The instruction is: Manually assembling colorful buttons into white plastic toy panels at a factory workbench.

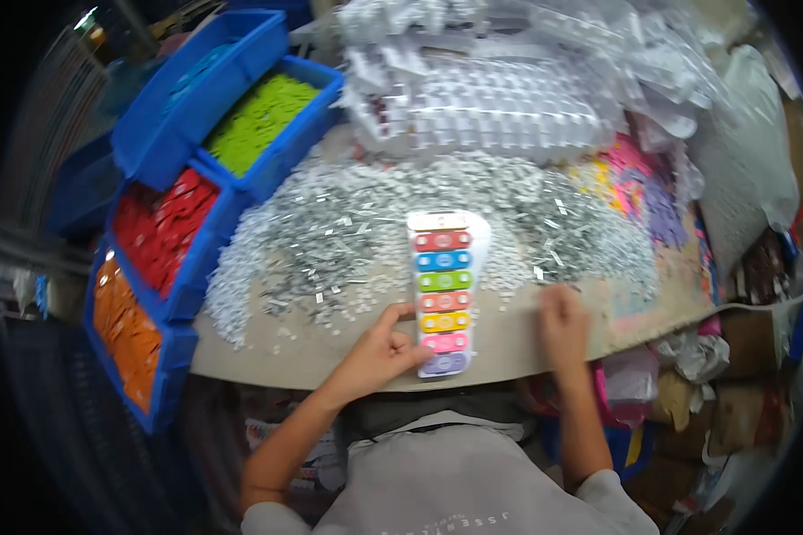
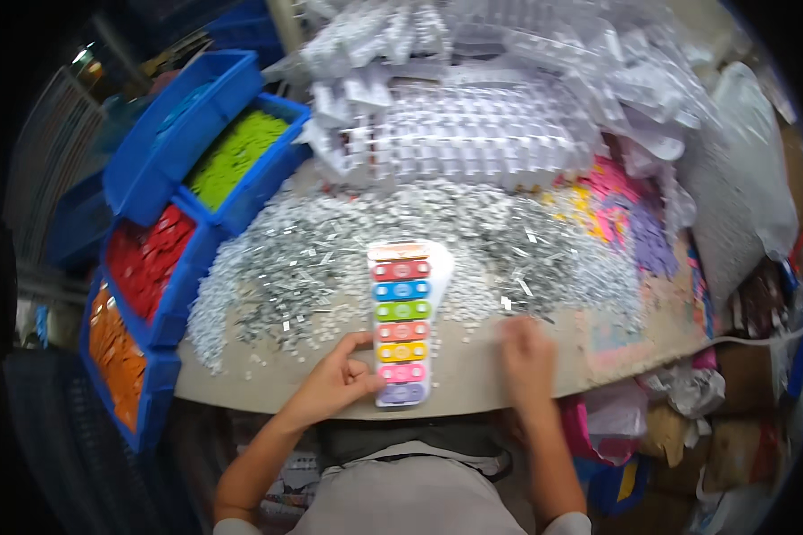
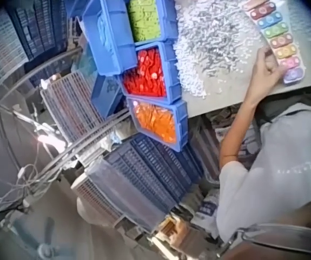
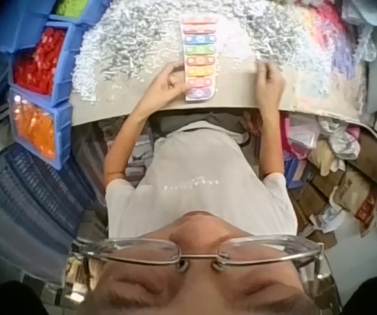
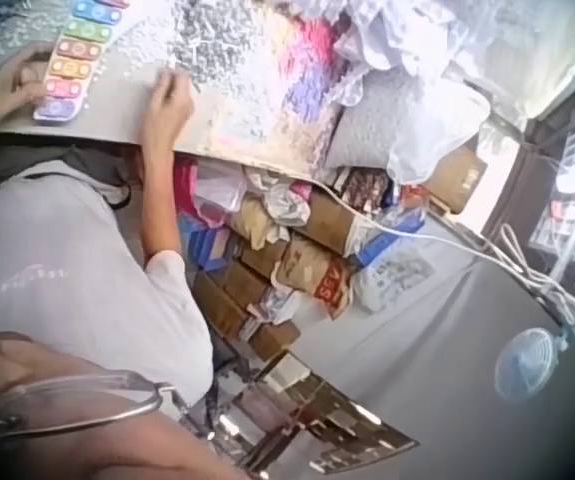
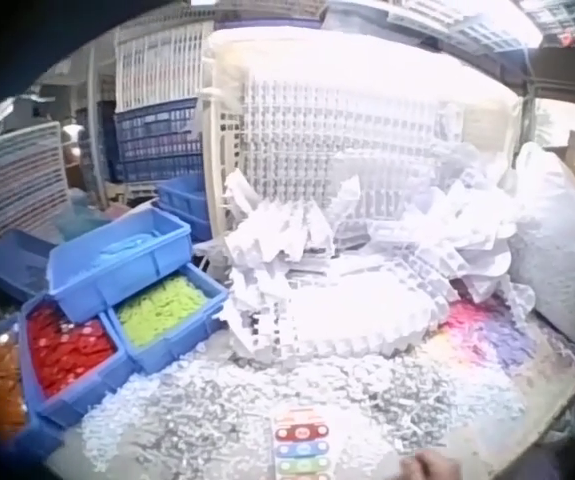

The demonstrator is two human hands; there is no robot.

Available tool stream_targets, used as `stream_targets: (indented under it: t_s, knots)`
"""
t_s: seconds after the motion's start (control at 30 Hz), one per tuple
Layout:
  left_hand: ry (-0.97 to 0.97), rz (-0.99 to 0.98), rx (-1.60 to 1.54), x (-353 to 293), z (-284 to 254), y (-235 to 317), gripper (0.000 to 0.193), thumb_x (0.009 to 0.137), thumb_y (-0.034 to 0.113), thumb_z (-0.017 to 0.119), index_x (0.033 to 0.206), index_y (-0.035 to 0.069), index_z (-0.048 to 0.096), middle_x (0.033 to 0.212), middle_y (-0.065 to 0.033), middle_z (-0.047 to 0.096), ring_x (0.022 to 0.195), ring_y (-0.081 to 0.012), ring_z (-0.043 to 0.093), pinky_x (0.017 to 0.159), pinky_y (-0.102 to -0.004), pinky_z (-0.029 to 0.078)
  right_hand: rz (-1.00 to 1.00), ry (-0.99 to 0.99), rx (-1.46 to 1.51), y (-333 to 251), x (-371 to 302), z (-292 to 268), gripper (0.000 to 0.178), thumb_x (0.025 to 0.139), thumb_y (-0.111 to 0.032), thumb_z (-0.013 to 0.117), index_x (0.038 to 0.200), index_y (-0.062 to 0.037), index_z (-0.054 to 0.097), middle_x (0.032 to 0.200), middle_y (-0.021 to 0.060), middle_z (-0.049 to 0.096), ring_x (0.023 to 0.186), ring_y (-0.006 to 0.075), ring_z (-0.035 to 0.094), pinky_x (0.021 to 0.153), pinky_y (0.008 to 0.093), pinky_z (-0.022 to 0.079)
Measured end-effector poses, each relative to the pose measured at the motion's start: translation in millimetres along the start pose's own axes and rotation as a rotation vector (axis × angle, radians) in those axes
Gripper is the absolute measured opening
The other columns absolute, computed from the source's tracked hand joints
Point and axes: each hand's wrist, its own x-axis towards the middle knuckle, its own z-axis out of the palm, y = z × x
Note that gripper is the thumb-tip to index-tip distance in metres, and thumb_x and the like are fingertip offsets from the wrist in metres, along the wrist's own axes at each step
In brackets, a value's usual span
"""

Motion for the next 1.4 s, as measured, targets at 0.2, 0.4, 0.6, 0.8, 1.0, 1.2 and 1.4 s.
stream_targets:
  t_s: [0.2,0.4,0.6,0.8,1.0,1.2,1.4]
  knots:
    - [0.34,0.17,0.022,-30.7,-31.9,-10.5,0.022,0.096,0.01,0.065,0.118,0.004,0.063,0.074,0.0071,0.056,0.067,0.0007,0.047,0.06,-0.0183,0.035,0.031,0.316,-0.169,124.9,47.8,-69.6,0.018,0.098,-0.018,0.059,0.098,0.0003,0.061,0.081,0.009,0.063,0.072,0.0168,0.057,0.069,0.0327,0.049]
    - [1.085,0.443,0.79,-46.5,-109.2,8.7,0.011,0.091,0.008,0.068,0.098,0.0,0.07,0.087,-0.0091,0.067,0.075,-0.0218,0.064,0.068,-0.0319,0.049,0.015,0.282,-0.169,134.8,55.6,-61.0,0.019,0.098,-0.018,0.061,0.096,0.0002,0.061,0.079,0.0057,0.063,0.071,0.0132,0.055,0.068,0.0303,0.048]
    - [1.127,0.517,1.14,-24.6,-155.9,12.7,0.009,0.086,0.008,0.07,0.093,0.003,0.071,0.088,-0.0102,0.064,0.087,-0.0309,0.062,0.074,-0.0412,0.049,-0.029,0.299,-0.208,127.8,56.3,-53.7,0.017,0.101,-0.016,0.057,0.096,0.0003,0.058,0.077,0.0066,0.059,0.069,0.0137,0.053,0.066,0.0292,0.046]
    - [1.137,0.416,1.136,-5.2,-167.7,1.8,0.006,0.085,0.006,0.071,0.09,0.002,0.07,0.086,-0.0097,0.064,0.086,-0.0301,0.062,0.076,-0.0398,0.048,0.031,0.438,0.052,128.9,38.6,-53.3,0.018,0.103,-0.017,0.054,0.098,-0.0008,0.056,0.086,0.0028,0.058,0.078,0.0121,0.054,0.068,0.027,0.046]
    - [1.237,0.571,1.118,-15.1,-154.0,13.9,0.005,0.087,0.004,0.067,0.09,0.001,0.07,0.088,-0.0123,0.063,0.087,-0.0281,0.061,0.078,-0.0375,0.048,-0.145,0.436,-0.003,31.4,-3.5,-20.9,0.01,0.1,-0.01,0.06,0.101,-0.0001,0.062,0.103,0.0081,0.066,0.089,0.0144,0.06,0.076,0.0274,0.049]
    - [1.075,0.512,0.767,-31.7,-107.7,19.2,0.009,0.101,0.004,0.051,0.103,-0.001,0.058,0.097,-0.0113,0.066,0.081,-0.0177,0.061,0.072,-0.0299,0.048,-0.483,-0.025,0.126,-50.2,-33.1,5.9,0.019,0.077,0.012,0.07,0.088,-0.0013,0.062,0.093,0.0131,0.069,0.084,0.0255,0.063,0.076,0.0333,0.05]
    - [0.712,0.518,0.525,-41.4,-27.8,1.0,0.009,0.101,0.002,0.05,0.104,0.0,0.059,0.094,-0.0075,0.065,0.078,-0.0097,0.059,0.067,-0.0237,0.049,-0.513,-0.231,0.198,-57.3,-47.5,15.6,0.022,0.072,0.01,0.075,0.087,-0.0023,0.063,0.092,0.0096,0.07,0.085,0.0284,0.062,0.076,0.0367,0.05]
